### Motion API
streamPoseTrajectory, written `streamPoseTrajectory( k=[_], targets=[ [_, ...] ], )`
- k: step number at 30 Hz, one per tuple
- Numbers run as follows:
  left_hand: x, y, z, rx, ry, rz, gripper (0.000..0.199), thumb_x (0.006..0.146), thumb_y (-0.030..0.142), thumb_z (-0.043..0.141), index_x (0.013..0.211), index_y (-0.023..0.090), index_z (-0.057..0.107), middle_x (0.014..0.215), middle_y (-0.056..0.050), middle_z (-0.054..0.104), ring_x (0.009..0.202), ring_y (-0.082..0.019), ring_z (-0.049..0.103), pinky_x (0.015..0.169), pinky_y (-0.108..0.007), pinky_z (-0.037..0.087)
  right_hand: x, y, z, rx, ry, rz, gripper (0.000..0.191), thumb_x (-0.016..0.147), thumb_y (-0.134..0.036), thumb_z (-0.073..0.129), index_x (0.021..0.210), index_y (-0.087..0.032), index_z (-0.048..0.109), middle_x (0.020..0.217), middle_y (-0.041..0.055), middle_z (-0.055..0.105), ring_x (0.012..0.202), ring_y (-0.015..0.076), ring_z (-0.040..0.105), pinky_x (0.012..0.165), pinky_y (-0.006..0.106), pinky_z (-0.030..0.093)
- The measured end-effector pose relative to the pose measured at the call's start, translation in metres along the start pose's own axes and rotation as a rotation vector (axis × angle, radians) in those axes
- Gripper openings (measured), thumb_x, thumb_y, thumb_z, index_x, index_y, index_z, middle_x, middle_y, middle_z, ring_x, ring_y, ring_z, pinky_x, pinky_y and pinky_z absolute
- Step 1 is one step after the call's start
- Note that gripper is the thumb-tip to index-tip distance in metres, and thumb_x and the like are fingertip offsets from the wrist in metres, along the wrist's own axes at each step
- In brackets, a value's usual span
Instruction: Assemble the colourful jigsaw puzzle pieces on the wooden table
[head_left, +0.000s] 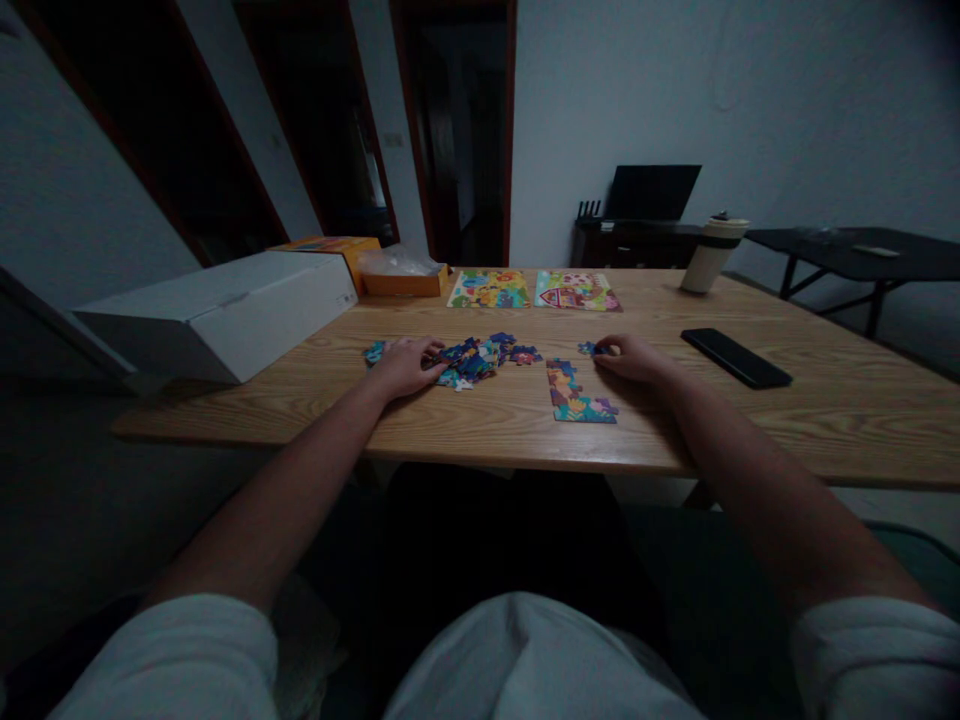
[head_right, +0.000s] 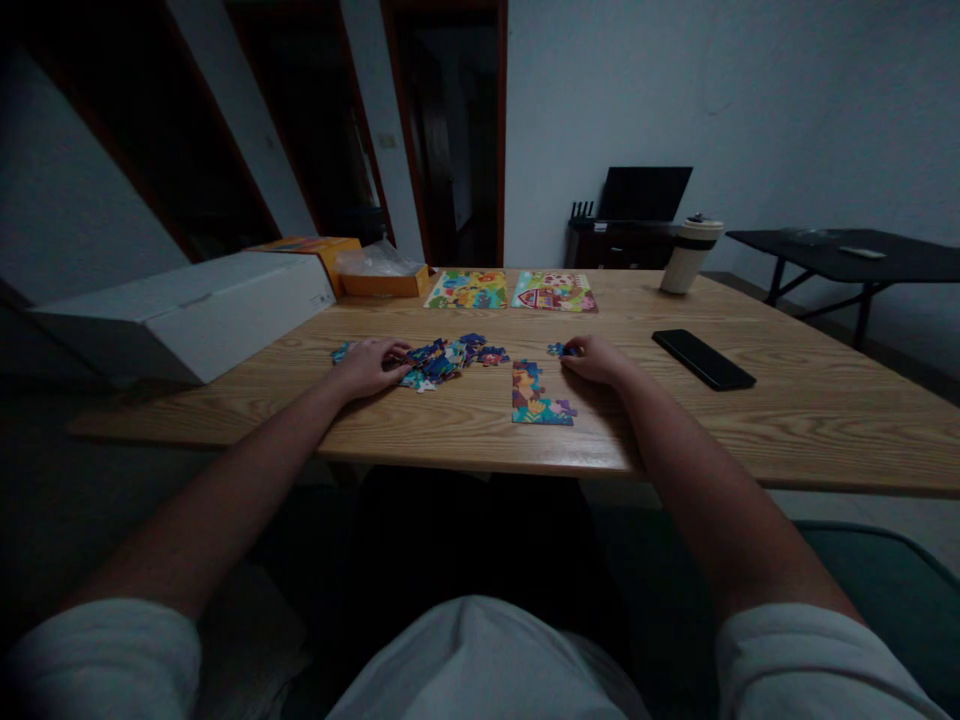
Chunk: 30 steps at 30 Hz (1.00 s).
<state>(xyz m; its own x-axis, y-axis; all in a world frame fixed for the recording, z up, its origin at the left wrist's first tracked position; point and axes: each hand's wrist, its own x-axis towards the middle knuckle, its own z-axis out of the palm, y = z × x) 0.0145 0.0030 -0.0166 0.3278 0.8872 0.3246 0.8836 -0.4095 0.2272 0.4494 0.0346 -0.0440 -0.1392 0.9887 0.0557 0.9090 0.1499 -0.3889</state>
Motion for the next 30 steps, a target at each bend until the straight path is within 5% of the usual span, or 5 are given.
streamPoseTrajectory(
  k=[5,10,15,23,30],
  targets=[
    [-0.001,0.004,-0.004,0.015,0.125,-0.032,0.039,0.081,0.045,0.064,0.114,0.024,0.065,0.111,-0.006,0.072,0.108,-0.031,0.060,0.097,-0.043,0.039,-0.008,-0.019,0.002,-0.025,0.144,-0.190,0.046,0.088,-0.046,0.060,0.123,-0.017,0.065,0.133,0.0152,0.059,0.119,0.0294,0.057,0.100,0.038,0.044],
    [-0.001,0.011,-0.008,-0.013,0.193,0.019,0.040,0.081,0.047,0.067,0.111,0.022,0.066,0.110,-0.009,0.069,0.107,-0.031,0.060,0.096,-0.042,0.040,-0.021,-0.051,0.005,0.078,-0.094,-0.376,0.055,0.082,-0.059,0.065,0.124,-0.025,0.067,0.125,0.0107,0.065,0.104,0.0256,0.064,0.090,0.036,0.050],
    [-0.003,0.035,-0.008,-0.006,0.194,0.091,0.039,0.082,0.048,0.067,0.113,0.024,0.065,0.113,-0.008,0.067,0.110,-0.032,0.058,0.100,-0.044,0.037,-0.029,-0.059,0.000,0.110,-0.159,-0.314,0.057,0.077,-0.059,0.070,0.122,-0.024,0.069,0.105,0.0084,0.072,0.086,0.0226,0.066,0.075,0.033,0.051],
    [0.012,0.100,0.005,-0.092,0.203,0.239,0.037,0.083,0.041,0.069,0.114,0.023,0.061,0.111,-0.007,0.068,0.105,-0.026,0.061,0.096,-0.040,0.042,-0.033,-0.058,-0.008,0.167,-0.225,-0.335,0.054,0.069,-0.050,0.078,0.117,-0.026,0.070,0.116,0.0061,0.069,0.091,0.0223,0.063,0.080,0.033,0.049],
    [0.047,0.142,0.028,-0.115,0.258,0.397,0.033,0.082,0.036,0.072,0.109,0.020,0.062,0.109,-0.008,0.068,0.105,-0.025,0.061,0.092,-0.037,0.045,-0.029,-0.067,-0.004,0.774,-0.045,-0.307,0.038,0.087,-0.052,0.056,0.102,-0.020,0.069,0.097,0.0060,0.068,0.077,0.0161,0.056,0.067,0.028,0.045]
  ],
)
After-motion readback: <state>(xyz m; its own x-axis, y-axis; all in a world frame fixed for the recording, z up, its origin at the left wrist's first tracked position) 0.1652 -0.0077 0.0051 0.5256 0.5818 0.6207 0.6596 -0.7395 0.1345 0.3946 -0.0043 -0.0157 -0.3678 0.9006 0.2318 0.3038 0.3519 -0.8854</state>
